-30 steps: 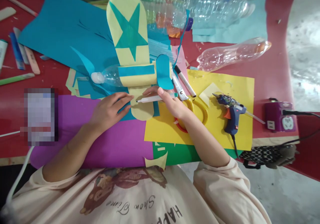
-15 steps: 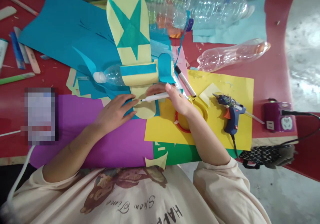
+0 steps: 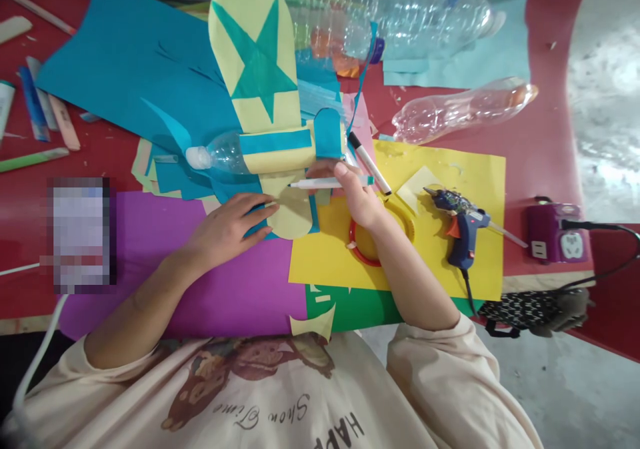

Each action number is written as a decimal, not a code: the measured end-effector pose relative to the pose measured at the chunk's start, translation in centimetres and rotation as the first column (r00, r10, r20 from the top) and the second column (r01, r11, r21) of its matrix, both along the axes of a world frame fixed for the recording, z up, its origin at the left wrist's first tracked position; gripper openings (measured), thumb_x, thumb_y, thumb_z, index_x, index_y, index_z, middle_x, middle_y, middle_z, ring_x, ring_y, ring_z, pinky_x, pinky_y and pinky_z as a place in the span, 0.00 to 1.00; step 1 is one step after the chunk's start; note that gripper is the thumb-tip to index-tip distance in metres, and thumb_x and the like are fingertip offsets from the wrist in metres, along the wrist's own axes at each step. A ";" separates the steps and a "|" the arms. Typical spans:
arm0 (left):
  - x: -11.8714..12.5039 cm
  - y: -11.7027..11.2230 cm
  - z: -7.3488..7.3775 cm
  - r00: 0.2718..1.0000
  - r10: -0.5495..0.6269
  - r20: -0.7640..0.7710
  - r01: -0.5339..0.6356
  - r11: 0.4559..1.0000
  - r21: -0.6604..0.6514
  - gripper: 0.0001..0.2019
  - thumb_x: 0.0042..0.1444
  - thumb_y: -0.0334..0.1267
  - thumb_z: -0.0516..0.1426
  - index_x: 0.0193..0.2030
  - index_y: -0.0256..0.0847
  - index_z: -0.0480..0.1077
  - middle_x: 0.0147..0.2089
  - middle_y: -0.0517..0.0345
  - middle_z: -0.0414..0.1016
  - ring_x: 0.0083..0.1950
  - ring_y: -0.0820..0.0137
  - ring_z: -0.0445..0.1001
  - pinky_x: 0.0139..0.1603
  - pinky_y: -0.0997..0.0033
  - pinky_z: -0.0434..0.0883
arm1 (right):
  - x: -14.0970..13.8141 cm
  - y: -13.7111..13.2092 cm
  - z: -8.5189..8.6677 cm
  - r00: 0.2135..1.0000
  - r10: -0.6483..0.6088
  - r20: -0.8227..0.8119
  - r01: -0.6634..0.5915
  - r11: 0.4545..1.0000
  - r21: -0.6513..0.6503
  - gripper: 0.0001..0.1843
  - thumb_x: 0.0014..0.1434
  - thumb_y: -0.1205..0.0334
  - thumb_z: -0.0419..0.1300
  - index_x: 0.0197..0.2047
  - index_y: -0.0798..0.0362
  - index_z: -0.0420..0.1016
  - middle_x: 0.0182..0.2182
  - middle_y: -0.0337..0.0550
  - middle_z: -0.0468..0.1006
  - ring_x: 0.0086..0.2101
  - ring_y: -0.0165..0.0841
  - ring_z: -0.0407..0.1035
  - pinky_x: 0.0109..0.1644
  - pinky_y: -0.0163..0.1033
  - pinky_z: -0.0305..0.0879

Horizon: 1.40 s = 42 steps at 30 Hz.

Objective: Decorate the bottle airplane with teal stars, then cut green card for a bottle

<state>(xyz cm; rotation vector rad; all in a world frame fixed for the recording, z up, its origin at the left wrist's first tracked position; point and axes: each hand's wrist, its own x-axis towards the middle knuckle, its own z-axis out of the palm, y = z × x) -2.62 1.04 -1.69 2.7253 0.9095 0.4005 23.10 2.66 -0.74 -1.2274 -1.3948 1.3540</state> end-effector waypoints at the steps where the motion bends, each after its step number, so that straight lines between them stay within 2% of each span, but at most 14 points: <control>1: 0.0 0.0 0.0 1.000 -0.011 -0.008 0.011 1.000 0.010 0.14 0.67 0.36 0.52 0.55 0.32 0.69 0.52 0.41 0.74 0.56 0.56 0.73 0.51 0.57 0.77 | -0.1 0.0 0.1 1.000 -0.006 0.010 0.005 1.000 0.030 0.32 0.54 0.27 0.52 0.35 0.47 0.77 0.28 0.42 0.81 0.30 0.38 0.75 0.33 0.43 0.71; 3: 0.1 0.0 0.2 0.999 -0.032 -0.027 0.033 0.999 0.043 0.14 0.67 0.36 0.52 0.54 0.31 0.70 0.51 0.41 0.75 0.54 0.56 0.74 0.51 0.57 0.77 | -0.3 -0.2 0.4 0.999 0.008 0.032 -0.011 0.996 0.084 0.28 0.56 0.30 0.54 0.32 0.47 0.77 0.23 0.40 0.78 0.27 0.36 0.72 0.31 0.42 0.68; 5: 0.2 -0.1 0.3 0.998 -0.045 -0.047 0.048 0.996 0.079 0.13 0.67 0.36 0.52 0.53 0.34 0.72 0.50 0.42 0.75 0.52 0.56 0.75 0.49 0.57 0.77 | -0.6 -0.3 0.7 0.999 0.010 0.047 -0.015 0.994 0.109 0.26 0.57 0.33 0.57 0.32 0.47 0.78 0.23 0.39 0.77 0.27 0.35 0.72 0.32 0.42 0.68; 9: 0.4 -0.4 0.5 0.996 -0.029 -0.080 0.039 0.992 0.117 0.12 0.66 0.36 0.54 0.53 0.40 0.73 0.52 0.44 0.75 0.52 0.55 0.75 0.47 0.56 0.77 | -1.1 -0.4 1.0 0.997 0.041 0.072 -0.045 0.998 0.052 0.22 0.56 0.36 0.60 0.35 0.48 0.78 0.25 0.40 0.78 0.31 0.36 0.73 0.37 0.43 0.71; 12: 0.6 -0.6 0.6 0.995 -0.038 -0.094 0.048 0.992 0.114 0.14 0.64 0.35 0.56 0.55 0.38 0.71 0.52 0.43 0.75 0.54 0.56 0.75 0.50 0.56 0.76 | -1.4 -0.3 1.1 0.992 0.083 0.090 -0.084 0.996 0.012 0.19 0.54 0.42 0.65 0.37 0.49 0.78 0.31 0.42 0.81 0.35 0.37 0.75 0.41 0.43 0.72; 15: 1.0 -1.0 0.7 0.996 -0.068 -0.062 0.076 0.988 0.137 0.13 0.63 0.34 0.57 0.53 0.31 0.71 0.49 0.43 0.76 0.53 0.57 0.76 0.52 0.59 0.76 | -1.9 -0.2 1.1 0.990 0.111 0.082 -0.110 0.994 -0.007 0.15 0.53 0.48 0.66 0.38 0.51 0.77 0.36 0.43 0.82 0.37 0.36 0.76 0.43 0.42 0.72; 19: 1.6 -1.6 0.9 0.998 -0.048 -0.027 0.052 0.982 0.184 0.11 0.64 0.34 0.56 0.49 0.29 0.71 0.47 0.42 0.77 0.52 0.58 0.76 0.52 0.62 0.77 | -3.0 -0.3 0.8 0.990 0.095 0.105 -0.097 0.995 0.019 0.11 0.55 0.54 0.65 0.35 0.52 0.75 0.34 0.42 0.81 0.36 0.33 0.75 0.40 0.38 0.72; 23: 1.6 -1.7 1.0 0.998 -0.055 -0.029 0.060 0.978 0.198 0.09 0.65 0.34 0.54 0.47 0.34 0.73 0.47 0.46 0.78 0.52 0.60 0.78 0.49 0.64 0.78 | -3.7 -0.5 0.6 0.980 0.095 0.173 -0.106 0.992 0.061 0.12 0.57 0.52 0.64 0.36 0.53 0.75 0.34 0.42 0.81 0.35 0.32 0.74 0.38 0.37 0.70; 28: 1.3 -1.8 1.2 0.999 -0.044 -0.032 0.050 0.971 0.235 0.11 0.68 0.34 0.50 0.45 0.37 0.74 0.47 0.47 0.80 0.49 0.64 0.80 0.40 0.69 0.78 | -3.7 -0.6 0.9 0.970 0.124 0.207 -0.147 0.984 0.098 0.10 0.58 0.53 0.62 0.35 0.51 0.75 0.34 0.42 0.81 0.35 0.33 0.73 0.40 0.39 0.70; 36: 1.4 -1.8 1.4 0.999 -0.043 -0.009 0.044 0.961 0.272 0.14 0.68 0.34 0.49 0.41 0.37 0.76 0.46 0.48 0.81 0.45 0.65 0.82 0.34 0.70 0.77 | -3.9 -0.7 1.1 0.964 0.154 0.216 -0.180 0.978 0.108 0.10 0.60 0.53 0.61 0.34 0.51 0.75 0.33 0.43 0.80 0.35 0.34 0.73 0.39 0.39 0.70; 40: 1.3 -1.7 1.3 0.999 -0.026 -0.034 0.034 0.971 0.235 0.12 0.68 0.36 0.51 0.44 0.40 0.76 0.46 0.50 0.81 0.44 0.66 0.82 0.32 0.71 0.75 | -3.8 -0.6 0.8 0.959 0.178 0.220 -0.204 0.974 0.100 0.13 0.60 0.49 0.62 0.35 0.52 0.75 0.32 0.42 0.81 0.34 0.34 0.74 0.37 0.38 0.69; 42: 1.2 -1.6 1.2 0.999 -0.020 -0.041 0.029 0.973 0.229 0.11 0.67 0.36 0.52 0.44 0.40 0.76 0.46 0.50 0.81 0.44 0.66 0.82 0.32 0.71 0.75 | -3.8 -0.5 0.7 0.959 0.179 0.221 -0.208 0.972 0.112 0.12 0.59 0.51 0.62 0.35 0.52 0.76 0.33 0.42 0.81 0.34 0.33 0.73 0.37 0.37 0.68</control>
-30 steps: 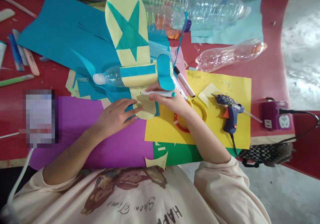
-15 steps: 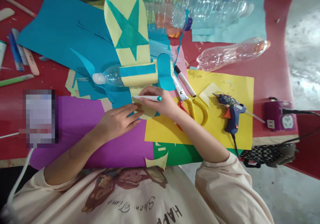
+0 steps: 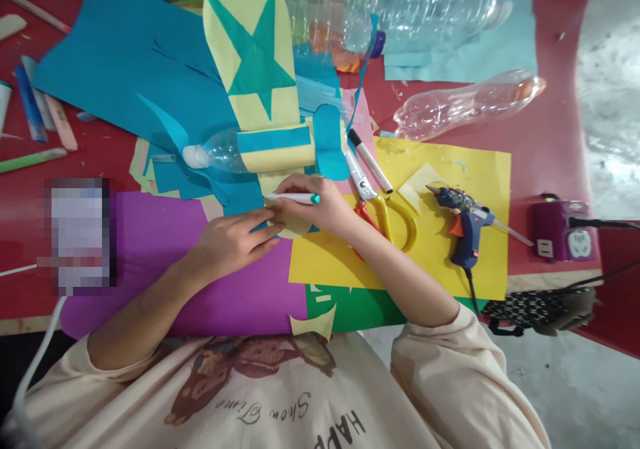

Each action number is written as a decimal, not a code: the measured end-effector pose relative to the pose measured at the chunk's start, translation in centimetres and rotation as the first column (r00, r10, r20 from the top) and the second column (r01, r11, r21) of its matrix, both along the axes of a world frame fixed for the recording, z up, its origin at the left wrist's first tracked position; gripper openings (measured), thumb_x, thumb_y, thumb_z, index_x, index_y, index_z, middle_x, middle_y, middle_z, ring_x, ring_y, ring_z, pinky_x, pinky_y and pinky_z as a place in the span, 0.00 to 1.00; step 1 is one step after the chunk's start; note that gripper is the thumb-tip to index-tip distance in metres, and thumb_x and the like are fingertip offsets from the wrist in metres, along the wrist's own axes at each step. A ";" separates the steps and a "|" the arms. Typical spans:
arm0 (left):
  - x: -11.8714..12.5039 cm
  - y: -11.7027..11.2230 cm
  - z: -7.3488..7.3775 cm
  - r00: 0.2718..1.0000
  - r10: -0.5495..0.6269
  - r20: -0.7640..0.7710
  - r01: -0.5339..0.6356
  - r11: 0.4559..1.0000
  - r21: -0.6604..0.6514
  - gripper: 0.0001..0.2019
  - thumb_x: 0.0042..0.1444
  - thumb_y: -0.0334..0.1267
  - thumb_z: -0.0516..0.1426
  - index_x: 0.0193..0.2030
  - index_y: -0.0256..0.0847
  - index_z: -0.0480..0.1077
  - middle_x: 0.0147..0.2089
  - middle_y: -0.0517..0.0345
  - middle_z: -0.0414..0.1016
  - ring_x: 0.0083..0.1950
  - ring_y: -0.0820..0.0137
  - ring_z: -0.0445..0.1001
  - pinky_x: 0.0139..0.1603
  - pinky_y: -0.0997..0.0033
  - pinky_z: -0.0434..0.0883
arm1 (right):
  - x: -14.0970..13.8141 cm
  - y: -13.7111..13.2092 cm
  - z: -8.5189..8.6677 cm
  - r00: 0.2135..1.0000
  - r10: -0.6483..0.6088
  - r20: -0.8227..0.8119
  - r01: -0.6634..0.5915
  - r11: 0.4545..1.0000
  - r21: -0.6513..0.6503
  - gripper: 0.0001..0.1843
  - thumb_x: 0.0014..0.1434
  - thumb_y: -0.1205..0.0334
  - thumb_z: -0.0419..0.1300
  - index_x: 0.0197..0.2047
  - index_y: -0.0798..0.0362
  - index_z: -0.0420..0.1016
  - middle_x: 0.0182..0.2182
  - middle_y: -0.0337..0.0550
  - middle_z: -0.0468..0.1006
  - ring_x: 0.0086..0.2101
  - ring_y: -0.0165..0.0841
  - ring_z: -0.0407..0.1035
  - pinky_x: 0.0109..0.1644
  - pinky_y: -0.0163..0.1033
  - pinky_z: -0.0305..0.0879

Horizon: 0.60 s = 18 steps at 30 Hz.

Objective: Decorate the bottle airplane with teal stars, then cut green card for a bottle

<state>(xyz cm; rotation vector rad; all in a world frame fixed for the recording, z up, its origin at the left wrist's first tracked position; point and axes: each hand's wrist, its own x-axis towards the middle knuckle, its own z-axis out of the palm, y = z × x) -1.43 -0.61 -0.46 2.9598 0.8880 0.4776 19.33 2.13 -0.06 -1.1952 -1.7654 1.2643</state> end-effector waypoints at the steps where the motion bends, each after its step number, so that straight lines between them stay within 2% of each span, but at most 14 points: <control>1: 0.0 0.0 0.0 1.000 0.000 0.007 0.000 1.000 0.003 0.11 0.67 0.36 0.51 0.44 0.40 0.76 0.46 0.50 0.81 0.43 0.66 0.82 0.32 0.71 0.75 | 0.0 0.0 0.0 1.000 0.002 0.001 -0.002 1.000 0.003 0.11 0.60 0.53 0.62 0.36 0.52 0.76 0.33 0.42 0.81 0.34 0.32 0.73 0.37 0.37 0.68; 4: 0.0 0.0 0.1 1.000 -0.002 0.026 0.002 1.000 0.010 0.12 0.68 0.35 0.51 0.44 0.40 0.76 0.46 0.50 0.81 0.43 0.66 0.82 0.32 0.71 0.75 | 0.0 -0.1 0.2 1.000 0.010 0.018 -0.010 1.000 0.007 0.08 0.61 0.57 0.60 0.35 0.52 0.76 0.33 0.42 0.81 0.34 0.31 0.73 0.37 0.36 0.67; 10: 0.0 0.1 0.2 1.000 -0.002 0.009 0.002 1.000 -0.009 0.13 0.68 0.36 0.50 0.43 0.40 0.76 0.47 0.51 0.81 0.44 0.67 0.82 0.32 0.72 0.75 | 0.1 -0.2 0.3 0.999 -0.005 0.043 0.001 0.997 0.079 0.07 0.60 0.57 0.60 0.34 0.52 0.76 0.29 0.40 0.81 0.30 0.31 0.71 0.32 0.36 0.65; 13: -0.1 0.1 0.2 1.000 -0.009 0.014 0.009 1.000 -0.016 0.13 0.68 0.36 0.50 0.43 0.40 0.76 0.48 0.50 0.81 0.44 0.66 0.82 0.33 0.71 0.75 | 0.3 -0.3 0.2 0.999 -0.017 0.041 0.015 0.998 0.059 0.05 0.59 0.60 0.61 0.34 0.52 0.76 0.29 0.40 0.80 0.30 0.31 0.71 0.33 0.37 0.65; 18: -0.3 0.1 0.0 1.000 -0.009 -0.021 0.008 0.998 -0.061 0.12 0.68 0.36 0.50 0.44 0.41 0.76 0.50 0.50 0.80 0.46 0.66 0.81 0.33 0.72 0.75 | 0.5 -0.5 0.1 0.998 -0.066 0.023 0.066 0.998 0.019 0.07 0.60 0.58 0.60 0.33 0.51 0.75 0.31 0.41 0.80 0.33 0.33 0.72 0.36 0.37 0.67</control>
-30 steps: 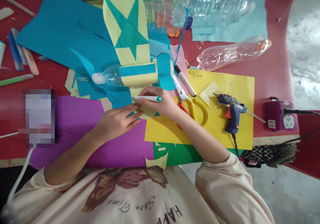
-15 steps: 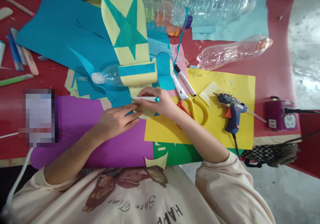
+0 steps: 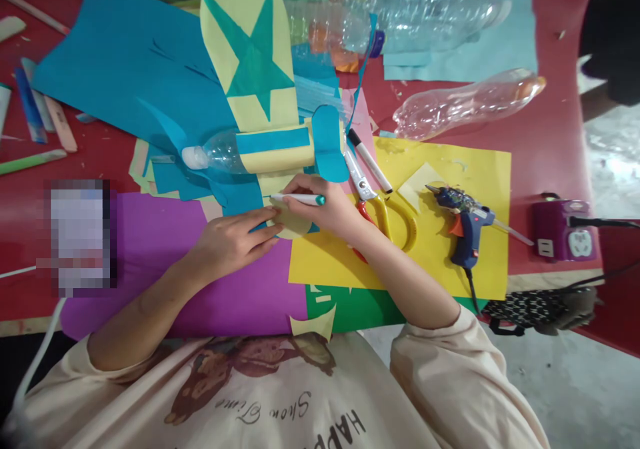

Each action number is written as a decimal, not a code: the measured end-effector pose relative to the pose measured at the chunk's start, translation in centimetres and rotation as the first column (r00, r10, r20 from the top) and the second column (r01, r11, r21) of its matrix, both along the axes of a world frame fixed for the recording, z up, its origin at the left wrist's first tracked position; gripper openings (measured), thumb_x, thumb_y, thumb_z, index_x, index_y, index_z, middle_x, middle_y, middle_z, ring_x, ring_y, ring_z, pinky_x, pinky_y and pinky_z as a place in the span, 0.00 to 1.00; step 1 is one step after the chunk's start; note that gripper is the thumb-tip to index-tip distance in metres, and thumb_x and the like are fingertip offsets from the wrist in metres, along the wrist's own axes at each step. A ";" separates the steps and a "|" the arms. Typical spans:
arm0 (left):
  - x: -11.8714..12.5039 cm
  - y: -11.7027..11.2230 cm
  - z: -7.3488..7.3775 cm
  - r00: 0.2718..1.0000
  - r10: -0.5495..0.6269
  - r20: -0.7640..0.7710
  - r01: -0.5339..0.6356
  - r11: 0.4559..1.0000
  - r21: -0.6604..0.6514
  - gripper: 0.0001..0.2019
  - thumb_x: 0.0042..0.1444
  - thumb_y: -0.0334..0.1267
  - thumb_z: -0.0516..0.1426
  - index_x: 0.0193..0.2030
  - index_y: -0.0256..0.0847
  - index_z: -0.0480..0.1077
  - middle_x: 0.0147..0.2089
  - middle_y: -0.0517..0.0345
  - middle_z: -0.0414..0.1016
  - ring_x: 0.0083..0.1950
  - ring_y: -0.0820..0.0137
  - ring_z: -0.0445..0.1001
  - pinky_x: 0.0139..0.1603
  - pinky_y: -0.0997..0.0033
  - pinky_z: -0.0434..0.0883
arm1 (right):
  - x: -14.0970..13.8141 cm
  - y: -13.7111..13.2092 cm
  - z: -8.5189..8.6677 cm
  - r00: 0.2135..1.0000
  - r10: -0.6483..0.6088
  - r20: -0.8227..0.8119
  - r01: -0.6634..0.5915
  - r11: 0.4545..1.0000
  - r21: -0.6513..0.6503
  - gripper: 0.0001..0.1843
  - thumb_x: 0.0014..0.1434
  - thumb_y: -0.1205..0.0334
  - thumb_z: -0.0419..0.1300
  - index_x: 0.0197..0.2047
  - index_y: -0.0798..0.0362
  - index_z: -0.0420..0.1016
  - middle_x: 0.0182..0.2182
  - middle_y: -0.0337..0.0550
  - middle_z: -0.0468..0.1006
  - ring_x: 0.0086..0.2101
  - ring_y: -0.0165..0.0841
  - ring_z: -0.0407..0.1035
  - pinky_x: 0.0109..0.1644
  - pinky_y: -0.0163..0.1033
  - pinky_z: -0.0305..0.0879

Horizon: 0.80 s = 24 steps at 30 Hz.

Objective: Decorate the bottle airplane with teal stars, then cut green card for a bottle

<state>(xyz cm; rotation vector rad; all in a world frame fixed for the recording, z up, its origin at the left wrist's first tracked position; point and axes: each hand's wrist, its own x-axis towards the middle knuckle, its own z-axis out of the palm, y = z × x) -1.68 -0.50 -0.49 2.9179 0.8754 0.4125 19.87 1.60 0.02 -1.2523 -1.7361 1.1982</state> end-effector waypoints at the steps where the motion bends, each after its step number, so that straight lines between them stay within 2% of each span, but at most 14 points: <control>1: 0.0 0.0 0.0 1.000 0.000 0.001 0.000 1.000 -0.001 0.12 0.68 0.36 0.50 0.44 0.41 0.76 0.51 0.50 0.80 0.45 0.66 0.81 0.33 0.72 0.75 | 0.1 0.0 0.0 1.000 -0.004 0.004 0.004 1.000 -0.012 0.07 0.60 0.58 0.60 0.33 0.51 0.75 0.31 0.41 0.79 0.33 0.33 0.72 0.36 0.37 0.67; 6: -0.1 0.0 -0.2 1.000 -0.016 0.017 0.015 1.000 0.021 0.14 0.69 0.36 0.48 0.43 0.40 0.76 0.51 0.50 0.79 0.43 0.66 0.82 0.32 0.71 0.75 | 0.3 -0.1 0.4 0.999 -0.031 -0.010 0.030 0.999 -0.040 0.07 0.59 0.58 0.60 0.31 0.51 0.72 0.29 0.41 0.78 0.32 0.33 0.72 0.35 0.37 0.67; 13: -0.2 0.0 -0.2 0.999 -0.012 -0.048 0.011 1.000 -0.016 0.16 0.70 0.37 0.47 0.44 0.41 0.77 0.53 0.50 0.79 0.50 0.67 0.80 0.36 0.73 0.76 | 0.7 -0.3 0.8 0.997 -0.075 0.025 0.077 0.994 -0.083 0.12 0.57 0.52 0.61 0.28 0.50 0.70 0.24 0.40 0.74 0.29 0.34 0.70 0.31 0.38 0.66; 19: -0.1 0.1 0.1 0.999 -0.016 0.036 0.016 1.000 0.019 0.14 0.69 0.36 0.49 0.41 0.41 0.76 0.52 0.52 0.80 0.47 0.66 0.82 0.32 0.72 0.75 | 0.8 -0.3 0.7 0.990 -0.116 0.083 0.115 0.993 0.018 0.05 0.53 0.61 0.58 0.27 0.49 0.67 0.23 0.38 0.73 0.26 0.32 0.67 0.30 0.38 0.63; 24: -0.1 0.0 0.1 1.000 -0.009 0.024 0.009 1.000 0.001 0.12 0.68 0.36 0.50 0.42 0.41 0.76 0.53 0.51 0.79 0.48 0.66 0.82 0.33 0.73 0.76 | 1.0 -0.3 0.9 0.977 -0.165 0.139 0.150 0.982 0.111 0.08 0.51 0.63 0.57 0.23 0.48 0.63 0.22 0.38 0.69 0.25 0.31 0.62 0.32 0.39 0.61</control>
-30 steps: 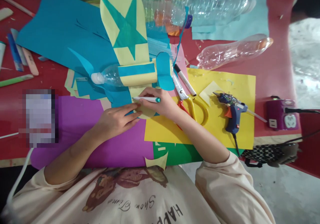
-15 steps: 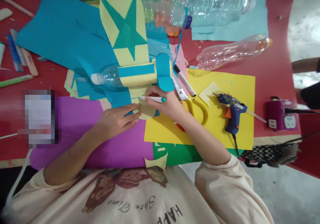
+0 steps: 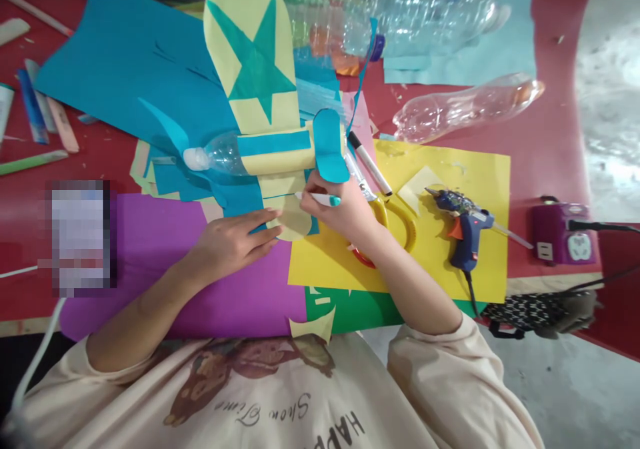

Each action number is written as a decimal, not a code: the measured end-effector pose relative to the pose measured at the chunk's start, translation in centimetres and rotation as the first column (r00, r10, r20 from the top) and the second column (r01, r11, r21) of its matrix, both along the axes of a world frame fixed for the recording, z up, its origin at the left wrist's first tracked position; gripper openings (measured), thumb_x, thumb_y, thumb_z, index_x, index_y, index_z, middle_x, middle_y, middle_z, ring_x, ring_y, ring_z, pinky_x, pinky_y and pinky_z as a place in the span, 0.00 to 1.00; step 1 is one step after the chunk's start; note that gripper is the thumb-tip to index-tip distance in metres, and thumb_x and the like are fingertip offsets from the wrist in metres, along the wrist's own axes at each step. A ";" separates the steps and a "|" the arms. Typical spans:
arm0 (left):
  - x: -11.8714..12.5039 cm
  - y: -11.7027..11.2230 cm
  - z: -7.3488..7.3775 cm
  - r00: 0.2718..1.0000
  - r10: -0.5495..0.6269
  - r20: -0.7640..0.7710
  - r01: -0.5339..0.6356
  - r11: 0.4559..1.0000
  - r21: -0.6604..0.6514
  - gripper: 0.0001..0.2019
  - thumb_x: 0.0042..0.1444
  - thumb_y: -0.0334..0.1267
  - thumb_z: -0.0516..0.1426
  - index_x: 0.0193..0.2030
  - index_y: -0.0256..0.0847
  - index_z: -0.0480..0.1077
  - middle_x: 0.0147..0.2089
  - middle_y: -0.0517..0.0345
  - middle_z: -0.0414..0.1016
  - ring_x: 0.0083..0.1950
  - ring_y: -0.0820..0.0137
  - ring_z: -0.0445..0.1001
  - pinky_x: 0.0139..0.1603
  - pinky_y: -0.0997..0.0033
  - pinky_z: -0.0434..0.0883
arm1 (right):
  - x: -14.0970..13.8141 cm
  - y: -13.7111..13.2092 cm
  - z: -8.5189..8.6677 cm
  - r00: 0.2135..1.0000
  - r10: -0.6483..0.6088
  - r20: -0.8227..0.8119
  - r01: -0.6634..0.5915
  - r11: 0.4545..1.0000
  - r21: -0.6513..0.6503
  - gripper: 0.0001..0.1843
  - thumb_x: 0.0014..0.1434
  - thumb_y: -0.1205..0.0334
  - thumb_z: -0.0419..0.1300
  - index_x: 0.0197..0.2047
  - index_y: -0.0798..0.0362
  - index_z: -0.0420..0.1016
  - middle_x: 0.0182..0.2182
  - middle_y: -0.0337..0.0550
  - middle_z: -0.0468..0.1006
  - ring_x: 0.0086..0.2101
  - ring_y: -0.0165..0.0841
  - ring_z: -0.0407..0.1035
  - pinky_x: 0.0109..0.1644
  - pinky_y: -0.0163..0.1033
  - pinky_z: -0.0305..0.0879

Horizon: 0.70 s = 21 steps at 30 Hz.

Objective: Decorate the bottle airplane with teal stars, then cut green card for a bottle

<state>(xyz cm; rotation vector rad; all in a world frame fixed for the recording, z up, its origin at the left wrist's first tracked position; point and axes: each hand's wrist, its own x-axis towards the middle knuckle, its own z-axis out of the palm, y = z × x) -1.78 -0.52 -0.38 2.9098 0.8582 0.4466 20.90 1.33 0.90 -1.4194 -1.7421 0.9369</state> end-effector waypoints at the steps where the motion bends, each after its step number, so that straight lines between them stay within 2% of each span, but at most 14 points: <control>1: 0.0 0.0 0.0 1.000 -0.001 -0.005 0.001 1.000 -0.004 0.12 0.68 0.36 0.50 0.42 0.41 0.76 0.53 0.51 0.79 0.48 0.66 0.81 0.33 0.73 0.76 | 0.0 0.0 0.1 1.000 -0.009 0.015 0.008 1.000 0.019 0.08 0.51 0.63 0.57 0.23 0.48 0.62 0.22 0.38 0.69 0.25 0.31 0.61 0.32 0.39 0.61; 5: 0.0 0.0 0.0 1.000 -0.003 -0.006 0.002 1.000 -0.004 0.13 0.69 0.36 0.50 0.42 0.41 0.76 0.53 0.51 0.79 0.48 0.66 0.81 0.33 0.73 0.76 | 0.2 0.1 0.2 0.998 -0.027 0.051 0.023 0.996 0.085 0.10 0.51 0.64 0.56 0.21 0.48 0.61 0.21 0.38 0.68 0.24 0.31 0.59 0.30 0.38 0.60; 12: 0.0 0.0 0.0 1.000 0.010 -0.020 -0.010 1.000 -0.004 0.13 0.69 0.37 0.50 0.42 0.42 0.76 0.53 0.52 0.79 0.49 0.67 0.81 0.36 0.74 0.76 | 0.5 0.2 0.2 0.998 -0.031 0.054 0.024 0.992 0.120 0.12 0.51 0.68 0.57 0.21 0.48 0.59 0.20 0.38 0.66 0.24 0.31 0.59 0.30 0.39 0.60; 21: 0.2 0.0 0.1 0.998 0.004 0.060 -0.008 0.998 0.063 0.16 0.70 0.36 0.47 0.39 0.41 0.76 0.50 0.52 0.81 0.45 0.67 0.82 0.31 0.73 0.75 | 0.7 0.4 -0.2 0.982 -0.079 0.172 0.024 0.954 0.300 0.14 0.50 0.70 0.56 0.19 0.49 0.56 0.17 0.35 0.62 0.21 0.28 0.54 0.24 0.34 0.55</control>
